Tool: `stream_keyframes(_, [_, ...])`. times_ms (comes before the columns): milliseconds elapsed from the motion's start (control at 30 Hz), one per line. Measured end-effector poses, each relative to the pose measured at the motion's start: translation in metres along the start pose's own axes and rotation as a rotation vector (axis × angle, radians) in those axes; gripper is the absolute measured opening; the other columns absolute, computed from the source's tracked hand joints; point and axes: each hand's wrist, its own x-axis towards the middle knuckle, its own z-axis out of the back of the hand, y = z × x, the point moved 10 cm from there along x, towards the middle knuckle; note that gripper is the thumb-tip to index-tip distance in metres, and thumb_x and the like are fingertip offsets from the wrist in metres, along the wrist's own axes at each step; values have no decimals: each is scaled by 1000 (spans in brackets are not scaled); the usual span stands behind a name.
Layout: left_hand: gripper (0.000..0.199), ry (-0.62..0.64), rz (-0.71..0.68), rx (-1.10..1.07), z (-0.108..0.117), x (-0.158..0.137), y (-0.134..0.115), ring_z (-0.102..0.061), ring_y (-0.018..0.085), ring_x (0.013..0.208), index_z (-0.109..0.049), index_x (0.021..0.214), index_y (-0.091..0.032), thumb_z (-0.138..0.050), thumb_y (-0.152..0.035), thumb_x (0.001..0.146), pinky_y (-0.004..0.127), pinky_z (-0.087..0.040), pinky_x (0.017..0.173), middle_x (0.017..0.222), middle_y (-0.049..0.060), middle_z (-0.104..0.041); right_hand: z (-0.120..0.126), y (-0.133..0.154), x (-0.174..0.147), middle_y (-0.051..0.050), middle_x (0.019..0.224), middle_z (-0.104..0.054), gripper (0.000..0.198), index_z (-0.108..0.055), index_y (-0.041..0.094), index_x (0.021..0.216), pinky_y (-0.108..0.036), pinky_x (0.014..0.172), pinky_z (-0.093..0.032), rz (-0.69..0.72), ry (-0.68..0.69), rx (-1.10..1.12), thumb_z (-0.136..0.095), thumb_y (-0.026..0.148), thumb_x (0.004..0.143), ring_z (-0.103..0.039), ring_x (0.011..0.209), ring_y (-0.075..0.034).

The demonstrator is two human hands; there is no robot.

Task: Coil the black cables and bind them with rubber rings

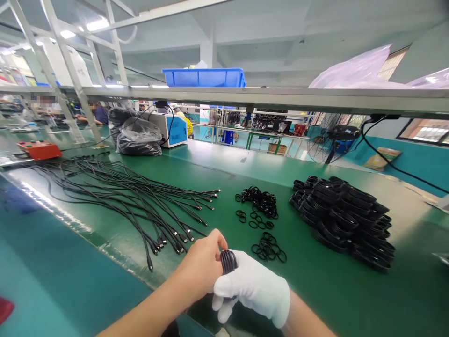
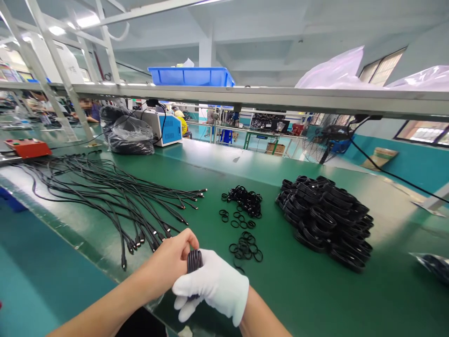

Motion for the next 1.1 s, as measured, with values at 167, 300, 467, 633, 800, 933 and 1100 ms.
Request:
stream_keyframes(167, [12, -59, -130, 59, 14, -8, -14, -43, 11, 55, -57, 77, -22, -54, -14, 69, 20, -28, 48, 66, -5, -51, -4, 0, 2, 0, 50, -56, 29, -59, 9, 70, -22, 40, -50, 10, 43, 71, -73, 23, 48, -57, 44, -13])
stream_keyframes(300, [17, -115, -244, -51, 17, -20, -15, -53, 13, 63, -60, 79, -20, -49, -10, 72, 21, -39, 58, 75, -2, -57, -4, -3, 3, -1, 51, -56, 27, -60, 8, 66, -20, 38, -49, -17, 47, 39, -73, 20, 47, -57, 43, -13])
stream_keyframes(467, [28, -291, -373, -3, 20, -29, -12, -56, 12, 63, -65, 76, -20, -44, -2, 71, 20, -43, 59, 69, -2, -57, -4, -11, 5, -2, 52, -59, 17, -61, 8, 62, -19, 38, -49, -57, 44, -31, -69, 17, 50, -54, 38, -10])
stream_keyframes(633, [31, -317, -407, -2, 19, -30, -10, -59, 11, 64, -67, 79, -20, -44, -1, 73, 19, -45, 60, 70, -1, -60, -4, -7, 5, 0, 49, -57, 11, -61, 10, 60, -17, 36, -46, -36, 8, -65, -65, 13, 50, -53, 38, -9])
stream_keyframes(800, [31, -294, -369, 16, 19, -28, -9, -59, 11, 65, -68, 79, -20, -46, 1, 71, 19, -45, 61, 70, -1, -62, -1, -8, 7, 0, 50, -57, 10, -61, 10, 60, -17, 37, -46, -33, -4, -85, -65, 13, 51, -52, 38, -8])
stream_keyframes(933, [29, -321, -426, 3, 18, -30, -7, -57, 11, 63, -68, 79, -19, -46, -1, 72, 19, -44, 59, 68, -1, -59, -3, -4, 5, 0, 49, -56, 10, -59, 10, 59, -17, 36, -46, -10, 1, -108, -65, 14, 52, -51, 38, -8])
stream_keyframes(1100, [25, -361, -466, -64, 18, -28, -5, -54, 12, 61, -65, 75, -18, -45, -4, 76, 20, -42, 57, 65, -1, -54, -4, -2, 2, 1, 47, -55, 10, -59, 11, 62, -16, 35, -43, -17, -5, -113, -63, 14, 54, -49, 35, -7])
